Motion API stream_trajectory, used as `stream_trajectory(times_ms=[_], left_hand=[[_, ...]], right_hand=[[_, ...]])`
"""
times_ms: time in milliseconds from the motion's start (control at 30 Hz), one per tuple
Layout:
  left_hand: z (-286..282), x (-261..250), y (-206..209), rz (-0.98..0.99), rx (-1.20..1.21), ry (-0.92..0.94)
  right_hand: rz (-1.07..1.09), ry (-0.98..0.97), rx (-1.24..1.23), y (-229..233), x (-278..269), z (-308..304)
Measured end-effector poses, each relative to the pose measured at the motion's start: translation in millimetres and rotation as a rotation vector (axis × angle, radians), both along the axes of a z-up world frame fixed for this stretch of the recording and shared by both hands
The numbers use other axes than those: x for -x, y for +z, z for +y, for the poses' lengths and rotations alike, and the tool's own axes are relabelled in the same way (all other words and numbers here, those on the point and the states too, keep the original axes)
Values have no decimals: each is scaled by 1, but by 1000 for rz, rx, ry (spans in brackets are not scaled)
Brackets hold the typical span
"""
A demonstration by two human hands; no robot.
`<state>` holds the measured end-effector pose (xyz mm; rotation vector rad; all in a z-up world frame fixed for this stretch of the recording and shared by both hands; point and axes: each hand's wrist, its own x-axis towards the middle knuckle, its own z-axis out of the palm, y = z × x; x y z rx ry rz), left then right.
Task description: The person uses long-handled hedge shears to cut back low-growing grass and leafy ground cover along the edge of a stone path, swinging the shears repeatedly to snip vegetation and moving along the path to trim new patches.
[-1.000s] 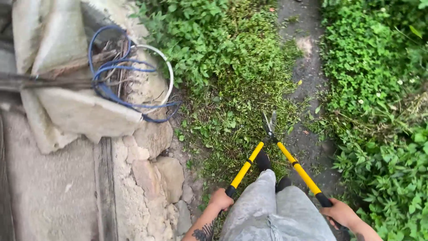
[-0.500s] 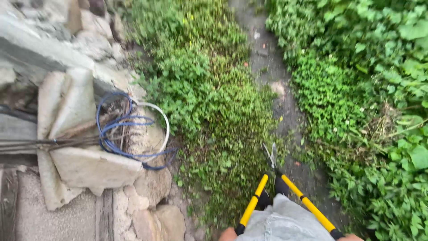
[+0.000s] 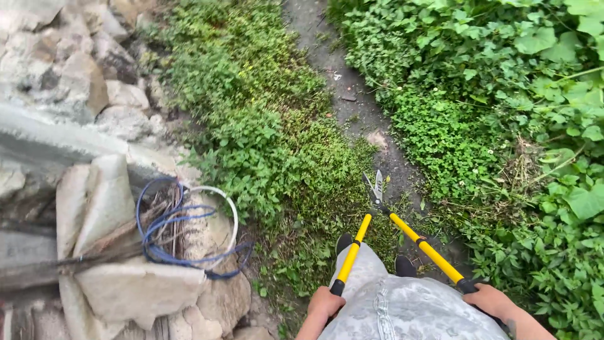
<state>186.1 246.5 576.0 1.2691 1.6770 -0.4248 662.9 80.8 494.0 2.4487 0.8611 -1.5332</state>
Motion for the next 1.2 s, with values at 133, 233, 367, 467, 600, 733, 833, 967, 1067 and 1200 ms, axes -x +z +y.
stream_trajectory(times_ms=[133, 233, 367, 467, 600, 733, 833, 967, 1067, 1200], left_hand=[[70, 16, 5, -60, 57, -67], [129, 27, 11, -103, 56, -139], [205, 39, 13, -121, 174, -248], [251, 29, 15, -91, 254, -336], [285, 18, 6, -77, 307, -553], [290, 4, -14, -40, 306, -751], [293, -12, -39, -35, 306, -932], [283, -7, -50, -12, 308, -1038], [278, -21, -44, 13, 427, -963], [260, -36, -29, 48, 438, -1008]], right_hand=[[3, -129, 1, 7, 42, 22], [-33, -197, 22, 24, 82, 37], [-52, -274, 65, 46, 145, 53], [-49, -349, 90, 41, 182, 53], [-37, -443, 111, 16, 236, 37], [2, -585, 124, 19, 289, 8], [5, -691, 116, -2, 315, -8], [9, -757, 144, -25, 356, -37], [39, -817, 135, -12, 364, -46], [125, -956, 156, 40, 368, -43]])
